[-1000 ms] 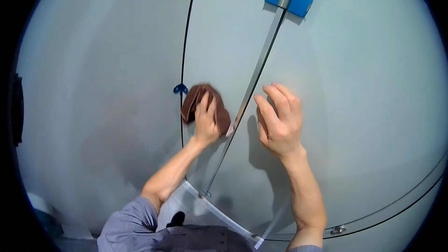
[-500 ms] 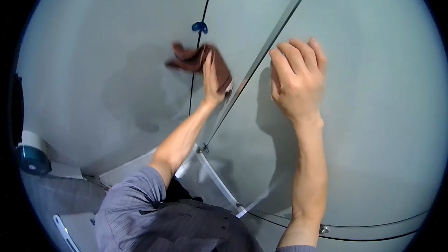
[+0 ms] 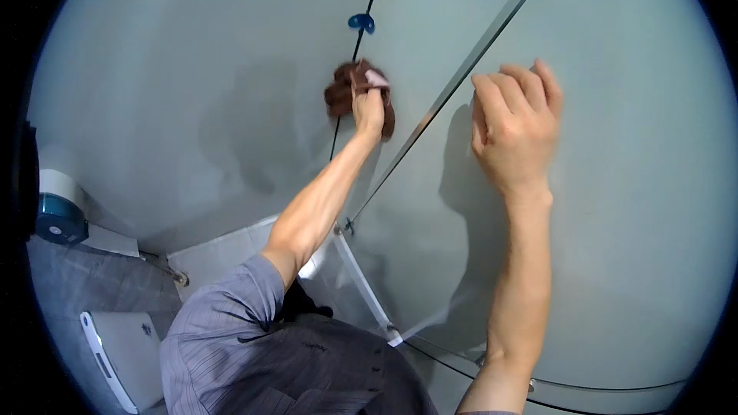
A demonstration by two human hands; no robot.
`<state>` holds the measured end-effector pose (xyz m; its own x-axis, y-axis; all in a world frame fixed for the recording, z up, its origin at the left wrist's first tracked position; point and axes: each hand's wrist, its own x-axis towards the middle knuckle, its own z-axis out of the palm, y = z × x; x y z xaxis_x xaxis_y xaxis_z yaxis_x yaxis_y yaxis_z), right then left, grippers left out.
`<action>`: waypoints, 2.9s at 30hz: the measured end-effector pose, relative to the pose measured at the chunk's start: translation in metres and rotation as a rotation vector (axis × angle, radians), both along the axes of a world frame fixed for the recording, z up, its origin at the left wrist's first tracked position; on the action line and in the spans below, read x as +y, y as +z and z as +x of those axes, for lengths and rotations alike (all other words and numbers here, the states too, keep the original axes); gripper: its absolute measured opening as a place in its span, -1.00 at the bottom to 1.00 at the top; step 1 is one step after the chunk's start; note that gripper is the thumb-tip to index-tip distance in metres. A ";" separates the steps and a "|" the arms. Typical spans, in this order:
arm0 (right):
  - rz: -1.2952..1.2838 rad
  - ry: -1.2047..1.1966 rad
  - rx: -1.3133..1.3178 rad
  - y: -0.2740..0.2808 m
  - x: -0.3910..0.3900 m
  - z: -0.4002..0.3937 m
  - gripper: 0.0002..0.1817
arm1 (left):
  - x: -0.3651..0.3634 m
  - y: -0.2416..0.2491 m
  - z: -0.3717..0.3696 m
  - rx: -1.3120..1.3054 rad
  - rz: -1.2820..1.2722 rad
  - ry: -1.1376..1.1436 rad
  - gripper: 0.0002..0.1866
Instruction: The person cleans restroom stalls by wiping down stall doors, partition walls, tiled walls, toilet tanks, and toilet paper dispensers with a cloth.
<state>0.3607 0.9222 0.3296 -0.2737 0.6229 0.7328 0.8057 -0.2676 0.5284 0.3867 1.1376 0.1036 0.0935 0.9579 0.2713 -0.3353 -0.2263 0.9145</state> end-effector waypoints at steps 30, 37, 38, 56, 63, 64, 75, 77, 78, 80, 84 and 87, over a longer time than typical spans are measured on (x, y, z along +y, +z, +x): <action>0.321 0.626 0.994 -0.024 0.166 -0.062 -0.21 | 0.052 0.198 -0.154 -0.371 0.031 -1.034 -0.41; 0.692 1.424 1.762 -0.004 0.293 -0.061 -0.48 | 0.091 0.258 -0.164 0.695 1.293 -0.056 -0.47; 0.802 1.326 1.539 0.003 0.312 -0.065 -0.49 | 0.104 0.262 -0.166 0.698 1.300 -0.046 -0.47; 0.870 0.708 -0.094 0.391 0.372 0.072 -0.64 | 0.230 0.387 -0.499 0.733 1.349 1.424 -0.34; 0.546 0.505 -0.001 0.392 0.399 -0.205 -0.46 | 0.280 0.374 -0.521 0.798 1.011 1.419 -0.25; 0.444 0.564 -0.052 0.367 0.411 -0.248 -0.43 | 0.277 0.370 -0.514 0.769 1.006 1.407 -0.28; 0.369 1.100 -0.266 0.241 0.411 -0.189 -0.63 | 0.274 0.276 -0.556 0.910 0.885 1.323 -0.27; 0.436 0.869 -0.227 0.273 0.396 -0.112 -0.50 | 0.280 0.271 -0.559 0.930 0.895 1.329 -0.26; 0.484 0.770 -0.214 0.284 0.388 -0.076 -0.44 | 0.282 0.271 -0.559 0.918 0.932 1.342 -0.25; 0.609 0.786 -0.021 0.278 0.378 -0.038 -0.39 | 0.285 0.273 -0.556 0.905 0.942 1.351 -0.24; 0.473 1.005 0.216 0.166 0.366 -0.066 -0.43 | 0.285 0.272 -0.551 0.844 0.966 1.360 -0.21; 0.318 0.837 0.154 0.026 0.360 -0.122 -0.35 | 0.292 0.270 -0.553 0.829 0.966 1.401 -0.21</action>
<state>0.2389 1.2822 0.3552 -0.4307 0.0266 0.9021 0.8579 0.3223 0.4001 -0.1663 1.4294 0.3739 -0.1405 0.0164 0.9899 0.9182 -0.3719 0.1365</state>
